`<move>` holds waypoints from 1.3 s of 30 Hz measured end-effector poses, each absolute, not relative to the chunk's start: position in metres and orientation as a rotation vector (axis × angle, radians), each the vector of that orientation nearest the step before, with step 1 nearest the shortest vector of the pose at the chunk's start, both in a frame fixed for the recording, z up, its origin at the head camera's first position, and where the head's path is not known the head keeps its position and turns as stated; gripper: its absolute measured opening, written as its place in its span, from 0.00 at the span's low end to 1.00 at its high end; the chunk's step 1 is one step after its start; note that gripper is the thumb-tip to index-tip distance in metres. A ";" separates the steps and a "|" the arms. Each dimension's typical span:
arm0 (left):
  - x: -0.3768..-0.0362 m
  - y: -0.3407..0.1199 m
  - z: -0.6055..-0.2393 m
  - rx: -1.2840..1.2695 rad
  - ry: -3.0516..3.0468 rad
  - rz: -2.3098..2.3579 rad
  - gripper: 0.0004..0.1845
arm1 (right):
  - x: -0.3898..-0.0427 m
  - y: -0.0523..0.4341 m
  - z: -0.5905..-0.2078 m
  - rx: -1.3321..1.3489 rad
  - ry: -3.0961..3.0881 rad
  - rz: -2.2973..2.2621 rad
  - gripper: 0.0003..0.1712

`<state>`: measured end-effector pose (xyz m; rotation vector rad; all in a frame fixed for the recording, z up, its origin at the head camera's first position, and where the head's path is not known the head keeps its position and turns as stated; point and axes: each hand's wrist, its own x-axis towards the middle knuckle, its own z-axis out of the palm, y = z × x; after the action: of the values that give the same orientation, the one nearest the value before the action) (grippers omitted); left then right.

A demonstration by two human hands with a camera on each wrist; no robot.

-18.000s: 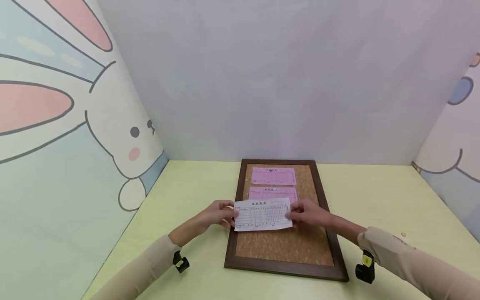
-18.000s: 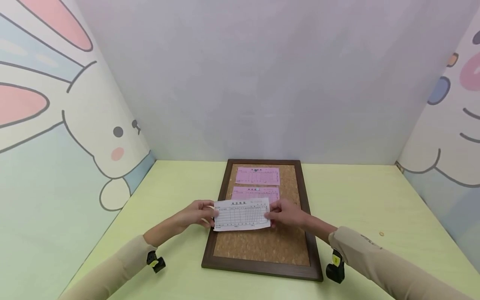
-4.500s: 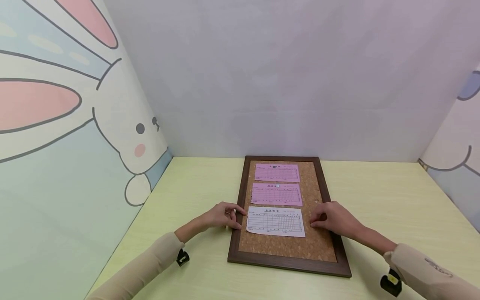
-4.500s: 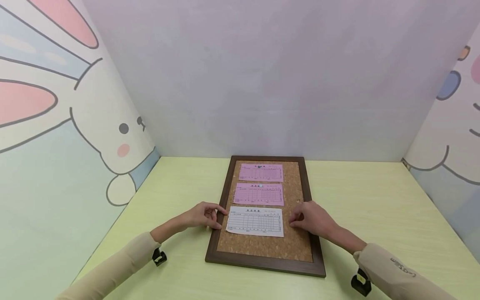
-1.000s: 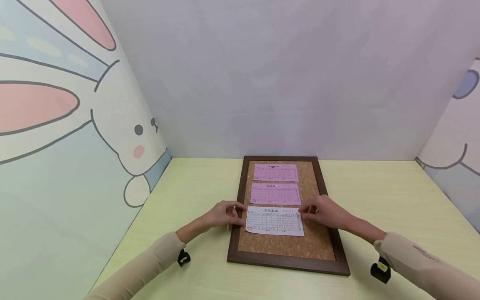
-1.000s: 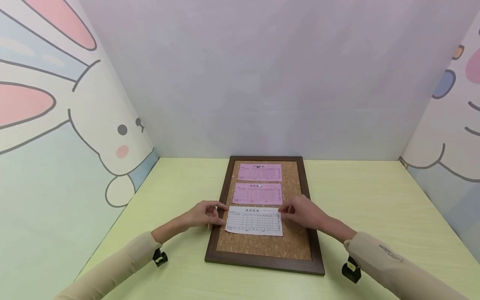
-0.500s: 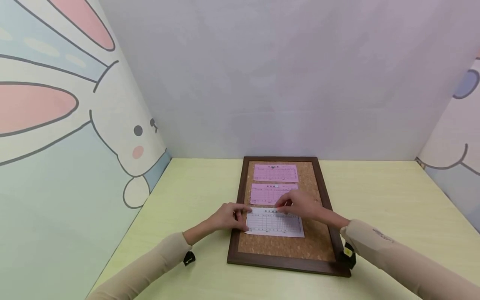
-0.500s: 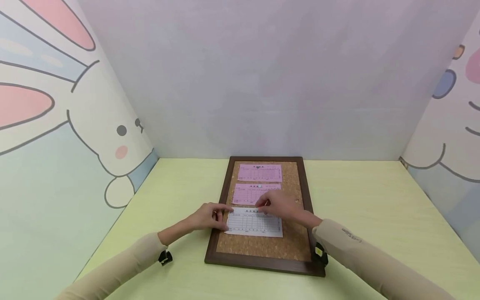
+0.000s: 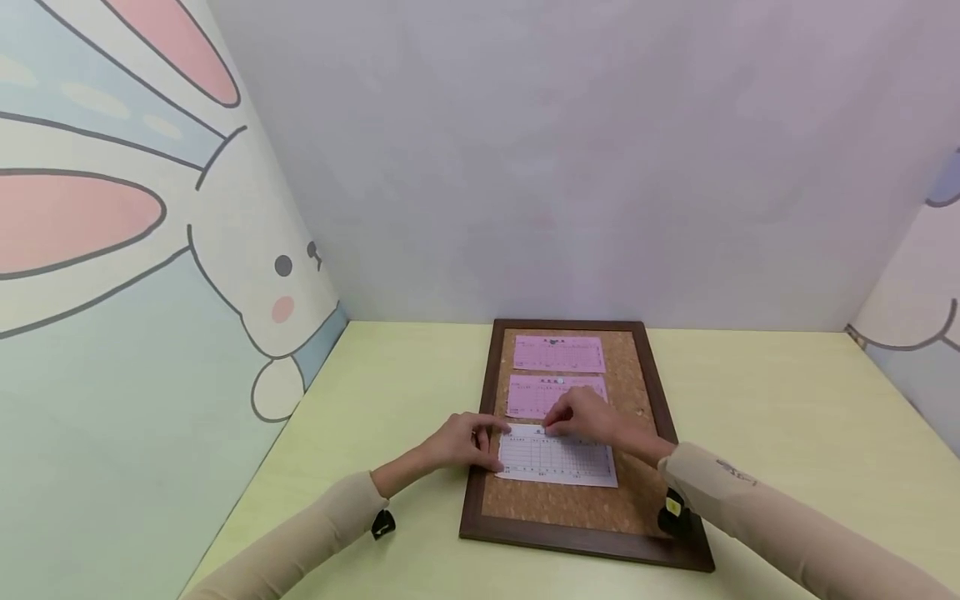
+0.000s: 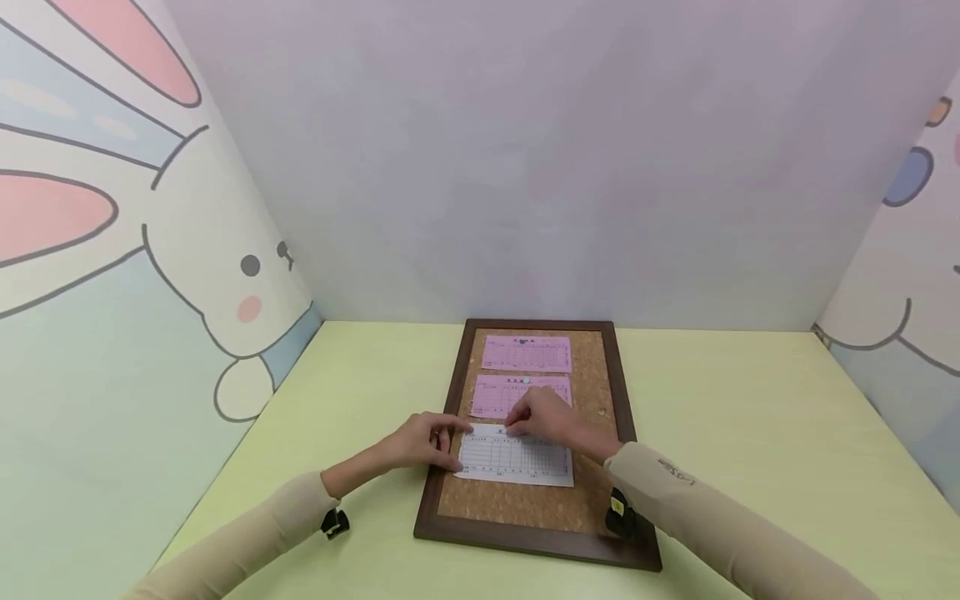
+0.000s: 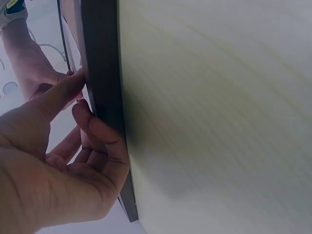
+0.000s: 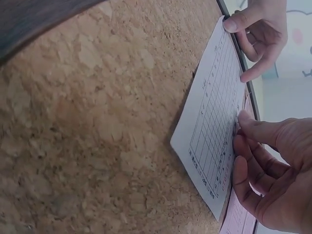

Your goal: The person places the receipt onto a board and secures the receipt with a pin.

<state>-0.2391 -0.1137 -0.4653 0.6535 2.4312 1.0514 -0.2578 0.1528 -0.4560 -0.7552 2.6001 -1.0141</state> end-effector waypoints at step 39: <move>-0.240 -0.115 -0.463 0.638 2.409 1.056 0.27 | -0.257 0.146 -0.448 -0.701 2.644 -0.891 0.02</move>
<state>-0.2398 -0.1146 -0.4635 0.6381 2.4093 1.0558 -0.2571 0.1462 -0.4481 -0.7014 2.6436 -0.8914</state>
